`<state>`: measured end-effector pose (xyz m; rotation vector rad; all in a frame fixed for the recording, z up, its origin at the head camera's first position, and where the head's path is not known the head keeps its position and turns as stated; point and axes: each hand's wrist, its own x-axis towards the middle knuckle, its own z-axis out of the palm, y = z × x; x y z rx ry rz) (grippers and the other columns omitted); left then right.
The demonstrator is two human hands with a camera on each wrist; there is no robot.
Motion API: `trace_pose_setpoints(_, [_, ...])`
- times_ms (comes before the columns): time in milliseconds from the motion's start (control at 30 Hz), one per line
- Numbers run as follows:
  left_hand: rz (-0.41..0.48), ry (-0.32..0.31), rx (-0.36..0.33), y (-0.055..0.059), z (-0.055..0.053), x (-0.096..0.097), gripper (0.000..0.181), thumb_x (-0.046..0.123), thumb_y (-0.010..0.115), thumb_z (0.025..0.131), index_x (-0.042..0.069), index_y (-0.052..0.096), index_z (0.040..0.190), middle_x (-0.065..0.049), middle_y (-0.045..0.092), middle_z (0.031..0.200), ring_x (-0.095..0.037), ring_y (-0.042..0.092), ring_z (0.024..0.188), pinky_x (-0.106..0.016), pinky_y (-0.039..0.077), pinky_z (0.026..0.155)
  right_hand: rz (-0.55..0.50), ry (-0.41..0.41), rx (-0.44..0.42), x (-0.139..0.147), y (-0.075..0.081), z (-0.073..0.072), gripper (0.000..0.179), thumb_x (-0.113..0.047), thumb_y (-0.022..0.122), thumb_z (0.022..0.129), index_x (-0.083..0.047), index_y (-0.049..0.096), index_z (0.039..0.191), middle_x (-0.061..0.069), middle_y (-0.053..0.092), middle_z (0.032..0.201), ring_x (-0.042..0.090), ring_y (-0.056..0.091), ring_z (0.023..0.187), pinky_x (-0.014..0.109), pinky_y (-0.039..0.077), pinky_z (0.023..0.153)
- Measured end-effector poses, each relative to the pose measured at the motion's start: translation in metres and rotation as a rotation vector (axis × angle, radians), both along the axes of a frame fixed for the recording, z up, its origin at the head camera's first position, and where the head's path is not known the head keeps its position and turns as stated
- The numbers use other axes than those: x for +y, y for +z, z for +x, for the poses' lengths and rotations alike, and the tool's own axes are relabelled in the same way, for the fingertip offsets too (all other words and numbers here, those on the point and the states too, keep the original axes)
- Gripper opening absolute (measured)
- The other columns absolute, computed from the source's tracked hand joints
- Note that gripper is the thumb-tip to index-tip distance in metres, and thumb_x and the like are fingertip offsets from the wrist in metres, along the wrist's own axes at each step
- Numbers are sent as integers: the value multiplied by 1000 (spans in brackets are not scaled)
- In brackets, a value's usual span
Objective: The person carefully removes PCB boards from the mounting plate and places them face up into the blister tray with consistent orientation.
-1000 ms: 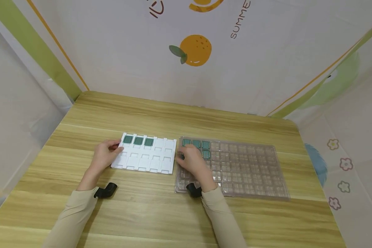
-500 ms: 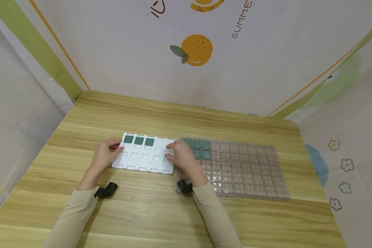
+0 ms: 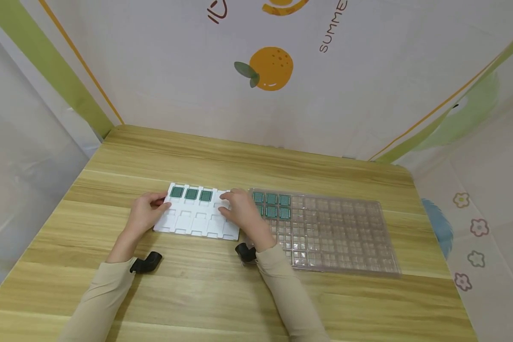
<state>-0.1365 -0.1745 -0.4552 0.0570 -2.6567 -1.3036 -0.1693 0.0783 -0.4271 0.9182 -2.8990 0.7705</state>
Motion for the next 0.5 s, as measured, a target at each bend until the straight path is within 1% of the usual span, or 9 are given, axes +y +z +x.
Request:
trace_pose_setpoints(100, [11, 0, -18, 0, 0, -1, 28, -8, 65, 81, -17, 62, 107, -30, 61, 94, -35, 59, 82, -29, 51, 68, 7, 13, 25, -6, -1, -4, 25, -14, 73, 82, -1, 70, 102, 5, 57, 74, 15, 47, 66, 26, 40, 60])
trace_pose_setpoints(167, [19, -2, -34, 0, 0, -1, 28, -7, 65, 82, -17, 61, 109, -30, 60, 96, -35, 59, 83, -28, 51, 69, 16, 20, 32, -9, -1, -6, 25, -15, 73, 82, -1, 70, 102, 5, 56, 72, 16, 47, 65, 26, 40, 60])
trace_pose_setpoints(267, [30, -3, -48, 1, 1, -1, 29, -6, 64, 83, -17, 61, 110, -30, 60, 99, -36, 58, 85, -24, 50, 68, 44, 9, 24, -15, -1, -9, 26, -18, 72, 83, -3, 70, 103, 4, 56, 74, 15, 47, 67, 26, 40, 59])
trace_pose_setpoints(367, [28, -1, -39, 0, 1, -1, 29, -7, 64, 83, -17, 61, 109, -30, 60, 99, -36, 59, 84, -23, 50, 67, 66, -7, 0, -20, -2, -12, 27, -19, 71, 84, -4, 70, 106, 5, 59, 79, 15, 50, 70, 25, 42, 59])
trace_pose_setpoints(500, [24, -1, -22, -1, 0, -1, 29, -7, 65, 82, -17, 61, 108, -30, 61, 98, -35, 59, 83, -24, 50, 67, 69, -6, -23, -26, -2, -16, 28, -19, 70, 85, -3, 69, 108, 8, 64, 90, 18, 56, 77, 29, 47, 66])
